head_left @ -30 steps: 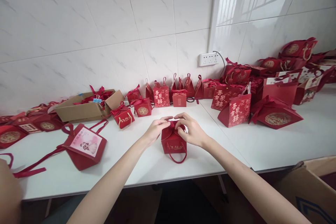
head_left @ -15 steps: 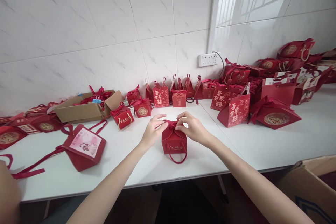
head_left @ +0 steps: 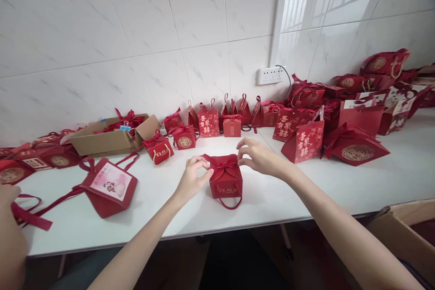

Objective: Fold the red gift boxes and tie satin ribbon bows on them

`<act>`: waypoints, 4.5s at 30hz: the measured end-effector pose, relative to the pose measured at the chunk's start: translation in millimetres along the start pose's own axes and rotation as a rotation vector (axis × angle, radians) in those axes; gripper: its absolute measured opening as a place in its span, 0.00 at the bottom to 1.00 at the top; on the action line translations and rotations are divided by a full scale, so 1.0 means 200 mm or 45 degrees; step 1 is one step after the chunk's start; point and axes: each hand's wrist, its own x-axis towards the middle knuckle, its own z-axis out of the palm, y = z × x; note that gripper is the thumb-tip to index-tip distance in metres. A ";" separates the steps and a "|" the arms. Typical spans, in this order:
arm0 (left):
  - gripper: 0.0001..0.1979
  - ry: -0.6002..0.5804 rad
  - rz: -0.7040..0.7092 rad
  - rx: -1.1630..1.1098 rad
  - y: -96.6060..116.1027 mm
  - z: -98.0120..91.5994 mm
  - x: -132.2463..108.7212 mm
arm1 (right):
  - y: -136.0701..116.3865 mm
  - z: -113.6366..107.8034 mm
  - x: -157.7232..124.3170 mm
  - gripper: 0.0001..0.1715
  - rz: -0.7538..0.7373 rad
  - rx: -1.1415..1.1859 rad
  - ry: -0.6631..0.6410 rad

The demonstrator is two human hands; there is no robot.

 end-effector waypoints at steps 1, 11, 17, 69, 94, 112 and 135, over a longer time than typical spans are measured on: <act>0.07 0.003 -0.006 -0.010 0.00 0.01 0.00 | 0.00 0.00 -0.01 0.07 0.040 0.010 0.039; 0.14 -0.011 -0.245 -0.324 0.06 0.06 -0.02 | -0.09 0.17 -0.07 0.29 0.645 0.478 0.019; 0.16 -0.101 -0.314 -0.604 0.02 0.07 -0.02 | -0.06 0.24 -0.04 0.23 0.640 0.896 0.105; 0.14 -0.010 -0.343 -0.870 0.01 0.20 -0.13 | -0.07 0.17 -0.18 0.32 0.729 0.601 0.103; 0.12 -0.232 -0.366 -1.230 -0.01 0.19 -0.09 | 0.09 0.37 -0.19 0.28 0.704 1.906 0.362; 0.25 -0.150 -0.248 -1.001 -0.06 0.19 -0.18 | -0.04 0.30 -0.37 0.26 0.437 1.375 0.015; 0.11 -0.063 0.103 -0.062 0.08 0.14 -0.08 | -0.10 0.27 -0.41 0.23 0.548 0.774 0.188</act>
